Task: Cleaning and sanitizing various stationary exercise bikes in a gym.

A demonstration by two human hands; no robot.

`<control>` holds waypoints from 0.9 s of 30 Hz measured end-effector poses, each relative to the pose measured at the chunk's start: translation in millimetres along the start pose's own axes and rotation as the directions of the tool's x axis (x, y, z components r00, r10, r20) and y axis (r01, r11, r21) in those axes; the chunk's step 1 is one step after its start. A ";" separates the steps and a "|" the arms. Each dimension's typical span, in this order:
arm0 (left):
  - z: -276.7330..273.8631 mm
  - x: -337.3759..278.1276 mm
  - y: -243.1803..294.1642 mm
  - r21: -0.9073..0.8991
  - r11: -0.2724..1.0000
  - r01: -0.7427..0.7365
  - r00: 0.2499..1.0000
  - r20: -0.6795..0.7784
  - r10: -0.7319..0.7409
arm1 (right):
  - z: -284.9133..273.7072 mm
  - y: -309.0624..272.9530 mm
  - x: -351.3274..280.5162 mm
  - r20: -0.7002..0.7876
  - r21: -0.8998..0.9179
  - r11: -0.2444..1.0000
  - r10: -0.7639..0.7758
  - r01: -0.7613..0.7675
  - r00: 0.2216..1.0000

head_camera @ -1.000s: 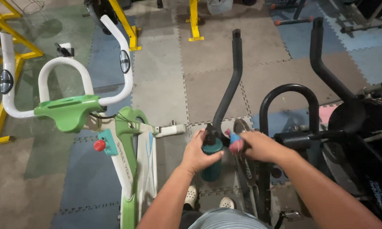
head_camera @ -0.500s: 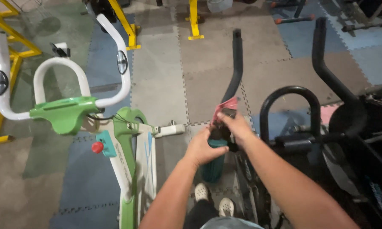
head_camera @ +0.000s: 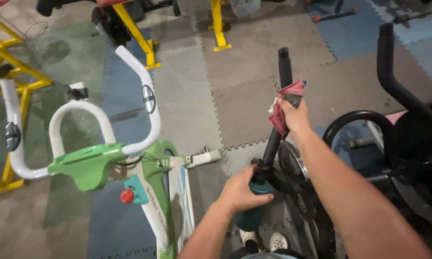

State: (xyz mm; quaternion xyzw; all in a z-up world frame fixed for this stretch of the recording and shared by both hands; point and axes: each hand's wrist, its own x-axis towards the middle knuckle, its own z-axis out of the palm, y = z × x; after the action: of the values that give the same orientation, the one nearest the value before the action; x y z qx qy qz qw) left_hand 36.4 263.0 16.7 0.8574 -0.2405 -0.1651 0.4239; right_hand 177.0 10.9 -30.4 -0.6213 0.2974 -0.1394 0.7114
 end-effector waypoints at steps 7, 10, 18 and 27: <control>-36.7 33.5 6.4 -0.078 0.996 0.050 0.995 0.086 -0.043 | 1.5 53.2 -80.8 -0.073 -0.148 0.989 -0.026 0.015 0.997; -45.7 48.9 13.0 -0.109 0.994 -0.004 1.000 -0.004 0.004 | -19.2 98.1 -90.5 0.054 -0.207 0.977 0.067 -0.055 0.996; -27.3 78.2 -20.5 -0.685 0.727 -0.043 0.999 -0.043 0.019 | -1.5 32.8 -141.2 -0.199 0.074 0.947 0.320 -0.311 0.926; 2.9 94.9 -33.8 -0.920 0.360 -0.159 0.985 -0.171 -0.003 | -20.8 18.5 -161.5 -0.184 0.272 0.955 0.176 -0.122 0.967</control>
State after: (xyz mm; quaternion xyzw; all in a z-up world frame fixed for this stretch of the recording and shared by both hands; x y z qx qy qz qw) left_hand 123.0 226.5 -19.8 0.4656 -0.1148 -0.1896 0.8568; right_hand 34.8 89.5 -9.0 -0.4812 0.3950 -0.1862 0.7601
